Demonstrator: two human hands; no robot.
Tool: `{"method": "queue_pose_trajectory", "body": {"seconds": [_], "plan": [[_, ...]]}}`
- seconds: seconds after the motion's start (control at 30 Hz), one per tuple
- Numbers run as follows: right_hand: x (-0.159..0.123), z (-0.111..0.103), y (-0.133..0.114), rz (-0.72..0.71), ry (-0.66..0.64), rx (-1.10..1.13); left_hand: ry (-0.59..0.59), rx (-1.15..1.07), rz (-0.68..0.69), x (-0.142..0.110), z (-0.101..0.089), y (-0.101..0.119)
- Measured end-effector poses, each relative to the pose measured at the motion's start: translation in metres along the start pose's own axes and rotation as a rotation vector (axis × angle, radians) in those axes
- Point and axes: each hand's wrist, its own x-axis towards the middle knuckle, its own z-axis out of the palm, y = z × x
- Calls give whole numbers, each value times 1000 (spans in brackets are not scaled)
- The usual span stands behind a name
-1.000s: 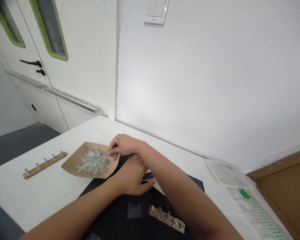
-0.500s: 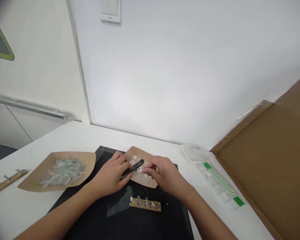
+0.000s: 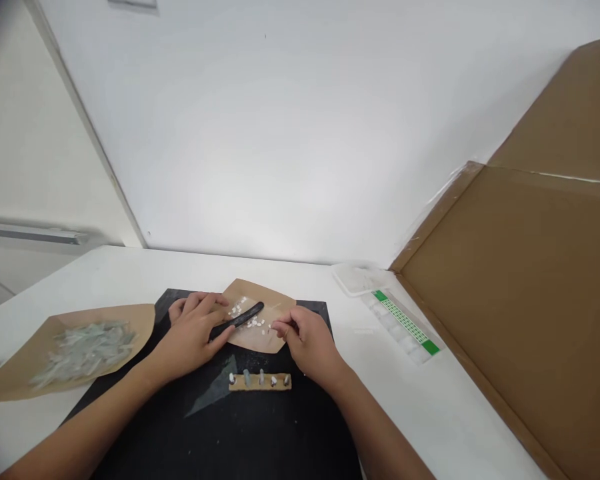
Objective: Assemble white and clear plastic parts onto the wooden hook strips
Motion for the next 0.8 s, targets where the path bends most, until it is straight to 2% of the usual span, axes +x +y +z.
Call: {"method": "queue_pose_trajectory", "body": {"seconds": [0.13, 0.3, 0.53, 0.67, 0.8], "plan": [[-2, 10, 3, -7, -13, -19, 37, -74, -15, -1, 0, 4], [-4, 12, -3, -42, 83, -8, 61, -303, -4, 1, -8, 14], [-13, 15, -15, -123, 209, -20, -101, -649, -75, -9, -6, 42], [-14, 18, -18, -176, 311, -151, -170, -908, -207, -12, -4, 53], [-10, 24, -14, -246, 355, -321, -171, -914, -246, -14, -4, 53]]}}
